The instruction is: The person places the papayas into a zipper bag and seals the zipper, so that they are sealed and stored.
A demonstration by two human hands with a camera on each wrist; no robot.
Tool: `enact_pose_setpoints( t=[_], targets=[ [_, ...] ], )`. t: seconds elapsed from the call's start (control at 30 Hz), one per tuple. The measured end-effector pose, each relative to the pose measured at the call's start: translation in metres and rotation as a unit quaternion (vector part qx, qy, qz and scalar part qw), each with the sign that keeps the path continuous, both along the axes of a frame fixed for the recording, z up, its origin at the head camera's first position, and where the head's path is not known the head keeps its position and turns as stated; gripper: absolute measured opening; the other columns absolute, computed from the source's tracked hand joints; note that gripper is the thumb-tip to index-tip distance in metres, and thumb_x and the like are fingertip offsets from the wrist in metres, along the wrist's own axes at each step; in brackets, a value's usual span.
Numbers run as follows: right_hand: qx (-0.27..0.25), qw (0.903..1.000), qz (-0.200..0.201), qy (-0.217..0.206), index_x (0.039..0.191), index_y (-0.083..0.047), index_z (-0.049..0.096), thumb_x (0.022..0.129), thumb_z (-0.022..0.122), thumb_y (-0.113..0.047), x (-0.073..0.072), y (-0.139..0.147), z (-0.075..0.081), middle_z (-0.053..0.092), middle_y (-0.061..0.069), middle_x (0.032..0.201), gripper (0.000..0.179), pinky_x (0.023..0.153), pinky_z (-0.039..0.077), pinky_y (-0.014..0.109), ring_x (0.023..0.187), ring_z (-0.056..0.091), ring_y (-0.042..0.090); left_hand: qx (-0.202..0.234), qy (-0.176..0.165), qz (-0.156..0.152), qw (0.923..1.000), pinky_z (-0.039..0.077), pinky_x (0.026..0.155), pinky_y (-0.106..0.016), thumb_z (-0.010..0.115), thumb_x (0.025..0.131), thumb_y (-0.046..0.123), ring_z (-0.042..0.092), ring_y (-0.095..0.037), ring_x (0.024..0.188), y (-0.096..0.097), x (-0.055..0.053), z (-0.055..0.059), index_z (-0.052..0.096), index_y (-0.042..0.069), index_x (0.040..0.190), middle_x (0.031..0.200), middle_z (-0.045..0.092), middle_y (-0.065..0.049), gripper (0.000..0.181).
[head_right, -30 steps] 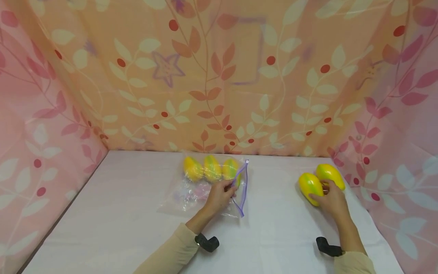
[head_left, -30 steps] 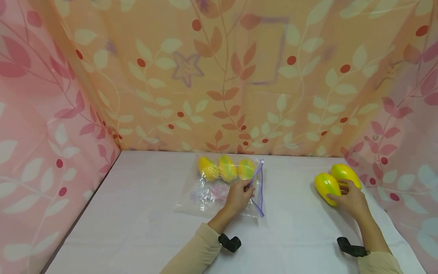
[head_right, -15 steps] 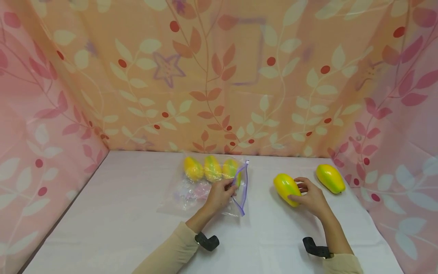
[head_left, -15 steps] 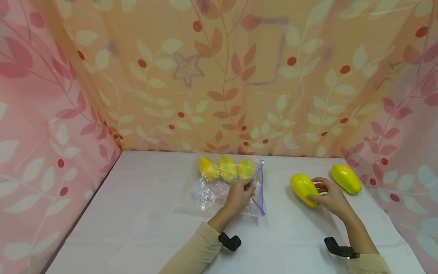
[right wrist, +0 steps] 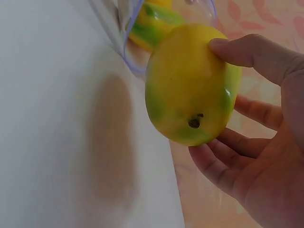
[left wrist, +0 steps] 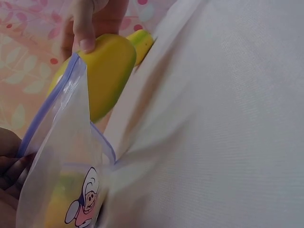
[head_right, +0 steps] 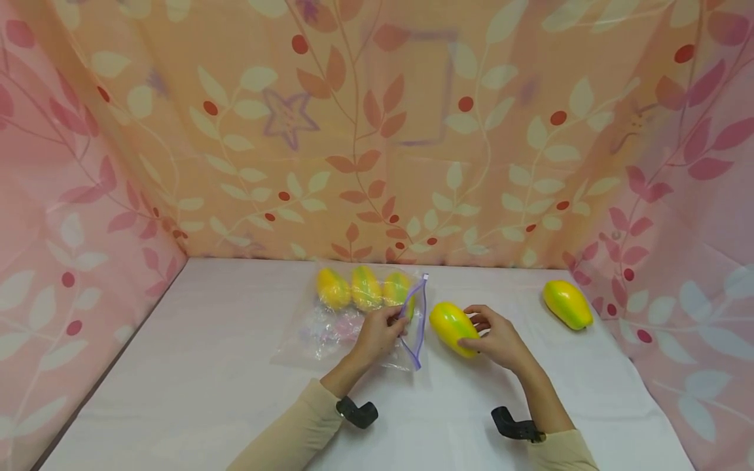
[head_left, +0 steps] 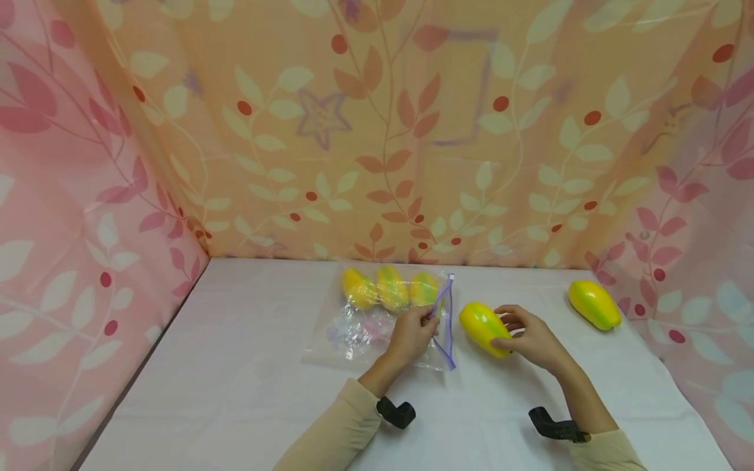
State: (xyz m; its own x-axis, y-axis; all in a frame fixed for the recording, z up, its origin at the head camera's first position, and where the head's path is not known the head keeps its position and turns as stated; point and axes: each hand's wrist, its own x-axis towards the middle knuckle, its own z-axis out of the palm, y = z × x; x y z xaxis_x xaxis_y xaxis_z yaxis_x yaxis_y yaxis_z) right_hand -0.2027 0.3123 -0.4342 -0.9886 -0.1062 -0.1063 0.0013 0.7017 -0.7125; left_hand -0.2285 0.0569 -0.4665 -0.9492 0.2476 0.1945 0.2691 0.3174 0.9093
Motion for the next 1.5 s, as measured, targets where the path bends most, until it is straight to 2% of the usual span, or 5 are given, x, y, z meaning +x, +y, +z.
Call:
enact_pose_setpoints(
  t=[0.47,0.77,1.07,1.27,1.5],
  targets=[
    [-0.001,0.9994,0.033,-0.011,0.127,-0.007,0.055,0.072,0.083,-0.025,0.000,-0.032,-0.002,0.063,0.017,0.118,0.064,0.082,0.057,0.039,0.099,0.058,0.025,-0.005,-0.012,0.006,0.9999,0.050,0.059,-0.014,0.061,0.095,0.008,0.065,-0.006,0.067,0.000,0.001,0.003,0.061,-0.006,0.126,0.089,0.072,-0.012,0.034],
    [0.019,0.9907,0.132,0.029,0.120,-0.007,0.059,0.073,0.082,-0.019,-0.006,-0.036,-0.002,0.064,0.012,0.114,0.054,0.080,0.051,0.028,0.097,0.058,0.021,-0.009,0.015,0.012,0.9998,0.054,0.063,-0.015,0.062,0.094,0.007,0.062,-0.004,0.068,0.001,0.001,0.008,0.063,-0.007,0.122,0.094,0.072,-0.015,0.032],
    [0.017,0.9774,0.209,0.028,0.118,-0.007,0.061,0.073,0.081,-0.015,-0.016,-0.043,-0.007,0.065,0.007,0.112,0.050,0.077,0.048,0.024,0.094,0.055,0.019,-0.005,0.005,0.005,1.0000,0.054,0.061,-0.016,0.061,0.094,0.007,0.062,-0.004,0.066,0.003,0.004,0.009,0.063,-0.006,0.124,0.089,0.072,-0.012,0.032],
    [-0.006,0.9768,0.210,0.040,0.117,-0.007,0.062,0.074,0.081,-0.016,-0.022,-0.055,-0.016,0.066,0.006,0.112,0.048,0.080,0.048,0.026,0.095,0.057,0.017,0.006,0.023,0.004,0.9997,0.055,0.062,-0.016,0.061,0.094,0.006,0.064,-0.004,0.066,0.003,0.005,0.009,0.061,-0.008,0.124,0.089,0.072,-0.014,0.033],
    [-0.030,0.9853,0.165,0.031,0.119,-0.004,0.062,0.075,0.081,-0.021,-0.020,-0.059,-0.021,0.065,0.013,0.118,0.052,0.089,0.052,0.038,0.100,0.060,0.023,0.022,0.030,0.007,0.9993,0.054,0.062,-0.015,0.061,0.094,0.005,0.065,-0.005,0.066,0.001,0.006,0.009,0.061,-0.009,0.124,0.086,0.072,-0.014,0.033]
  ],
)
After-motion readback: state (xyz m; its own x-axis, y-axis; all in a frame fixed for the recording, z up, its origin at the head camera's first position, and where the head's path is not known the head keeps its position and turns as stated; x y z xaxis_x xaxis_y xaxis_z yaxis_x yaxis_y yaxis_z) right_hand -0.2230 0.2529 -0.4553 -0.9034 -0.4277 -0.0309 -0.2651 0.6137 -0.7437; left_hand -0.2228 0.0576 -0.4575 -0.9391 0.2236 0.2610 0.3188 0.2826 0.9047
